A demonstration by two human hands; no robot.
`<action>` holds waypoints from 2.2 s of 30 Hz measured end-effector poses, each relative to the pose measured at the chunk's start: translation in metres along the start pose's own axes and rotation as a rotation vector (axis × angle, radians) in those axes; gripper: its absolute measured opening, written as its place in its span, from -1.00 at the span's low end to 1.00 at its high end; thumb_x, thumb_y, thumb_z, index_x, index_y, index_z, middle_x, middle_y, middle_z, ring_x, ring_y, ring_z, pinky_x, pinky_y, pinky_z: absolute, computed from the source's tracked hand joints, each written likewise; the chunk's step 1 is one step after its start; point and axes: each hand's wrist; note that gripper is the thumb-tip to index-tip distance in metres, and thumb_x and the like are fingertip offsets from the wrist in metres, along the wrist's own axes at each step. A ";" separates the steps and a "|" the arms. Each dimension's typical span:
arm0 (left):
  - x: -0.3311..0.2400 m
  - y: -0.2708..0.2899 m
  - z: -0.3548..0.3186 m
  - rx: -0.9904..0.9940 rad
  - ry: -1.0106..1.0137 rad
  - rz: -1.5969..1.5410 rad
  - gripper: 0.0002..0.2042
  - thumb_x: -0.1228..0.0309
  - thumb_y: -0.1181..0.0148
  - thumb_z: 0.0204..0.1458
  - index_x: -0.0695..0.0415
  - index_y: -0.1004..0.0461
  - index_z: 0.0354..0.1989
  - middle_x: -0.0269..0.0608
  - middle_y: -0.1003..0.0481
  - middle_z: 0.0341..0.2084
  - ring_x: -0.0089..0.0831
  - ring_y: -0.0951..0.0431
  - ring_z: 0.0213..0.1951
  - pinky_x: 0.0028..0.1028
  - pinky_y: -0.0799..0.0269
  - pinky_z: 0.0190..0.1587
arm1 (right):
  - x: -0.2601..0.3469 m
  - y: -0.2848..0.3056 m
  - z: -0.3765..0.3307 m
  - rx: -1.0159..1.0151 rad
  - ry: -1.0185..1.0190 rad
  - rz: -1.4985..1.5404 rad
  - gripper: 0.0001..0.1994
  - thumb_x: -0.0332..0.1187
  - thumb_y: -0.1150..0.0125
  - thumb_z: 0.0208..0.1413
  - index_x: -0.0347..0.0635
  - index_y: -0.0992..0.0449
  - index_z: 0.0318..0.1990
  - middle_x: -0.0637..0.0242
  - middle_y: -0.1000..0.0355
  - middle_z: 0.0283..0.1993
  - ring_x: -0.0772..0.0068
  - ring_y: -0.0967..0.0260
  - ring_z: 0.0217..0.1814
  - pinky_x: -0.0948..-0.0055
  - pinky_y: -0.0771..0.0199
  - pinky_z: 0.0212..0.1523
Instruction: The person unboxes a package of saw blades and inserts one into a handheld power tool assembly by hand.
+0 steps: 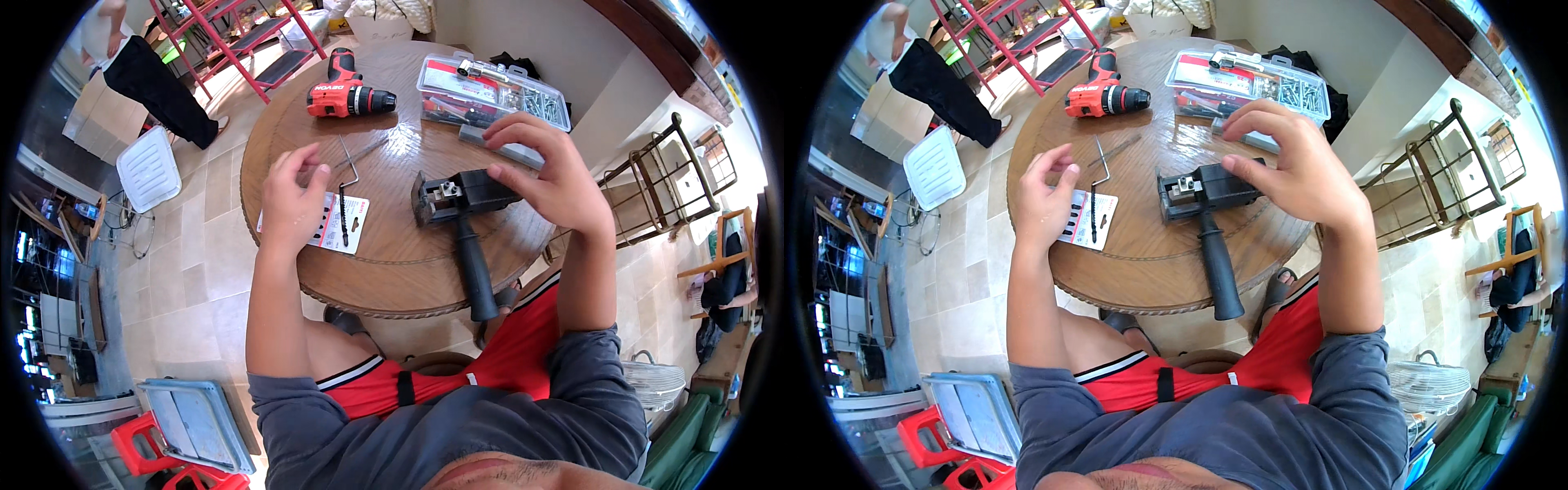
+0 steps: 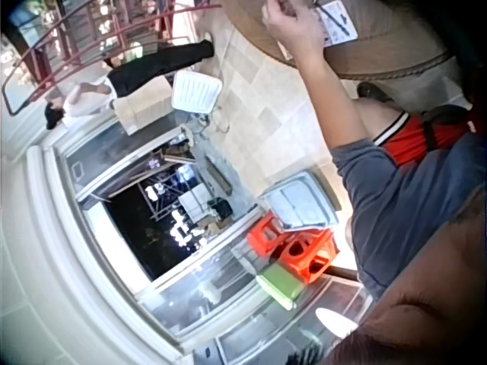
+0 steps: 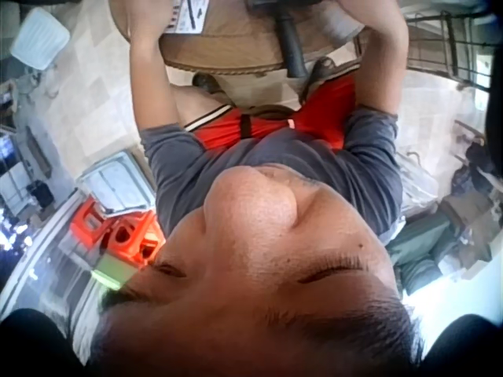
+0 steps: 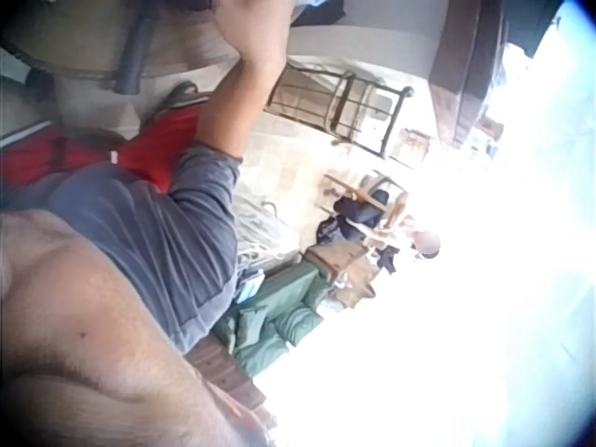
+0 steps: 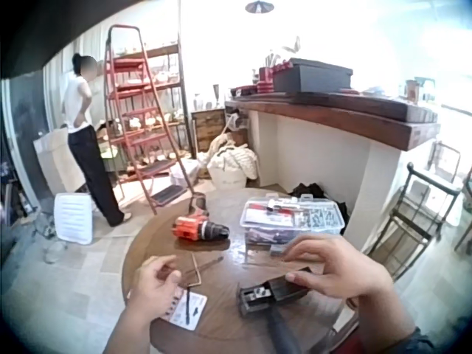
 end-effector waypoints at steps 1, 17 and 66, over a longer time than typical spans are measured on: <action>-0.001 0.008 -0.005 0.022 0.079 0.033 -0.84 0.38 -0.41 0.26 0.24 -0.70 -0.18 -0.34 -0.60 -0.47 -0.58 -0.46 -0.40 -0.44 -0.46 -0.26 | -0.001 0.002 -0.001 -0.002 -0.010 0.010 -0.81 -0.47 -0.46 0.20 -0.37 -0.62 -0.12 0.07 -0.64 0.03 0.05 -0.61 0.13 0.21 -0.58 0.20; -0.057 0.033 -0.036 0.444 0.199 0.358 -0.73 0.30 -0.53 0.05 0.28 -0.63 -0.35 -0.11 -0.59 -0.55 -0.27 -0.60 -0.46 -0.27 -0.52 -0.26 | -0.009 -0.005 -0.014 -0.121 -0.019 0.081 -0.86 -0.45 -0.35 0.37 -0.37 -0.58 -0.21 0.16 -0.65 -0.11 0.27 -0.60 -0.06 0.31 -0.57 0.07; -0.076 0.014 -0.042 0.366 0.397 -0.803 -0.85 0.75 -0.23 0.13 0.24 -0.53 -0.20 -0.21 -0.64 -0.23 -0.51 -0.61 -0.24 -0.44 -0.58 -0.11 | -0.010 -0.025 -0.030 -0.168 0.133 0.030 -0.74 -0.39 -0.57 0.14 -0.29 -0.67 -0.09 0.10 -0.65 -0.05 0.03 -0.62 0.03 0.20 -0.61 0.09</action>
Point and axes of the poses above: each hand's wrist, its own z-axis towards the middle knuckle, its own y-axis out of the back of the hand, x = y × z
